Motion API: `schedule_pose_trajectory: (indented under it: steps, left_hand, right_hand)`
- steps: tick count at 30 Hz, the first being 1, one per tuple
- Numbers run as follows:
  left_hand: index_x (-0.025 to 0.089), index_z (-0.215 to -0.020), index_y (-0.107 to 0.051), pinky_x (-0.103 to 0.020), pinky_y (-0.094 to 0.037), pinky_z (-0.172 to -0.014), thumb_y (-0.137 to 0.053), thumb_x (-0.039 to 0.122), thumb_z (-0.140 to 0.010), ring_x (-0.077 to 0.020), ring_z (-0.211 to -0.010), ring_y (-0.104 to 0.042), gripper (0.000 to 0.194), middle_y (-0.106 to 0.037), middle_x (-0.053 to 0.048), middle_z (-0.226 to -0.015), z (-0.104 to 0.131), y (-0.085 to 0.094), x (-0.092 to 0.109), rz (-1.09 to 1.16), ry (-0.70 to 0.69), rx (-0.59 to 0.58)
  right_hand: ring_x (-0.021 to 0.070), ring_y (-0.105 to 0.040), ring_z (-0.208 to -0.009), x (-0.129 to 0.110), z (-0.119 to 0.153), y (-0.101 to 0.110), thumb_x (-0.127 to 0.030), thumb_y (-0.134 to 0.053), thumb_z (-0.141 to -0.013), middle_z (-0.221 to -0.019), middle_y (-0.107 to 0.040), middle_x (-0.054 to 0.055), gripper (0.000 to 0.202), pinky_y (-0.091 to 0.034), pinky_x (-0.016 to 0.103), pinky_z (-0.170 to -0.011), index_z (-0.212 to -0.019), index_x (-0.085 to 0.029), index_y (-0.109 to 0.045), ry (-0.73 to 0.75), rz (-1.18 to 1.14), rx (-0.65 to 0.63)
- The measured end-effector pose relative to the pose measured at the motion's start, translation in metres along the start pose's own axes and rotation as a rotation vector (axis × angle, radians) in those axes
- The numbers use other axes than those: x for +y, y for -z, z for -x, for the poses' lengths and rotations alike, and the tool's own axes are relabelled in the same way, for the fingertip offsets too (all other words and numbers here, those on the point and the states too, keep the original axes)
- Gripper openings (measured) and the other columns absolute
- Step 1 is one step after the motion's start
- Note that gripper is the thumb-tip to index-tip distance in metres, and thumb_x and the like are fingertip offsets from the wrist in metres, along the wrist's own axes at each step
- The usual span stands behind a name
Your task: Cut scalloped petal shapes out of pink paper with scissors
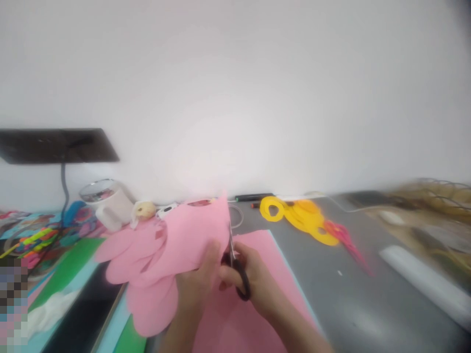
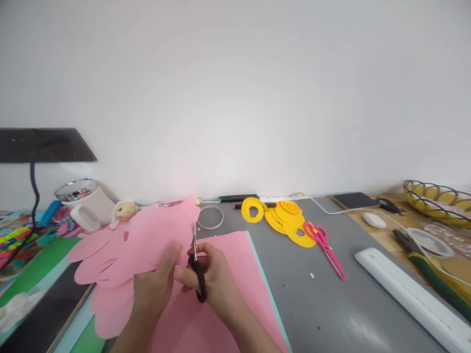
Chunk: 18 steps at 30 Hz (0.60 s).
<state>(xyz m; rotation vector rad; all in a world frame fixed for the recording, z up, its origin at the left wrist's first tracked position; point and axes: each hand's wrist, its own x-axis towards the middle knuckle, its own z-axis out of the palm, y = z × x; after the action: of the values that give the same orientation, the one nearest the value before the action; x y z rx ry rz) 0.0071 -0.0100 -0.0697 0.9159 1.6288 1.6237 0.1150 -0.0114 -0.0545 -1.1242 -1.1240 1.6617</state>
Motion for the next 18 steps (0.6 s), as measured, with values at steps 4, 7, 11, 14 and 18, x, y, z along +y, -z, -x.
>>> schedule_pose_trajectory:
  steps: [4,7,11,14,18]
  left_hand:
    - [0.023,-0.064,-0.068,-0.034,-0.057,-0.060,-0.071,0.038,-0.068,-0.0252,-0.070,-0.069,0.016,-0.072,-0.006,-0.071,0.0030,-0.0002,0.0069,-0.037,0.087,-0.031]
    - [0.024,-0.070,-0.068,-0.037,-0.057,-0.075,-0.071,0.038,-0.067,-0.0261,-0.082,-0.069,0.015,-0.073,-0.007,-0.082,0.0014,0.0001,0.0093,-0.030,0.079,-0.028]
    - [0.024,-0.071,-0.066,-0.036,-0.056,-0.075,-0.071,0.034,-0.064,-0.0245,-0.080,-0.068,0.013,-0.073,-0.006,-0.080,-0.0007,0.0002,0.0109,-0.001,0.076,-0.030]
    - [0.023,-0.071,-0.067,-0.032,-0.056,-0.072,-0.070,0.032,-0.065,-0.0221,-0.077,-0.068,0.012,-0.073,-0.004,-0.076,-0.0012,0.0004,0.0105,0.040,0.058,-0.060]
    - [0.023,-0.067,-0.067,-0.029,-0.056,-0.065,-0.069,0.032,-0.067,-0.0206,-0.070,-0.068,0.009,-0.072,-0.003,-0.070,-0.0009,0.0010,0.0100,0.065,0.059,-0.088]
  right_hand:
    - [0.0119,-0.050,-0.055,-0.0007,0.0002,0.0015,-0.030,-0.080,-0.061,-0.060,-0.053,-0.008,0.052,-0.036,0.025,-0.054,-0.100,-0.019,-0.047,0.025,-0.058,-0.008]
    - [0.0107,-0.045,-0.056,-0.0023,0.0000,0.0030,-0.028,-0.082,-0.059,-0.060,-0.052,-0.008,0.063,-0.034,0.024,-0.053,-0.109,-0.017,-0.046,0.025,-0.082,0.003]
    - [0.0110,-0.045,-0.057,-0.0034,0.0002,0.0030,-0.029,-0.081,-0.059,-0.062,-0.053,-0.007,0.062,-0.032,0.023,-0.053,-0.109,-0.016,-0.047,0.016,-0.074,0.001]
    - [0.0118,-0.047,-0.059,-0.0036,0.0010,0.0028,-0.029,-0.080,-0.060,-0.062,-0.053,-0.007,0.055,-0.035,0.024,-0.056,-0.103,-0.017,-0.048,0.013,-0.056,0.004]
    - [0.0113,-0.050,-0.057,-0.0027,0.0019,0.0036,-0.027,-0.078,-0.063,-0.061,-0.053,-0.007,0.045,-0.040,0.026,-0.060,-0.097,-0.018,-0.049,0.018,-0.041,-0.012]
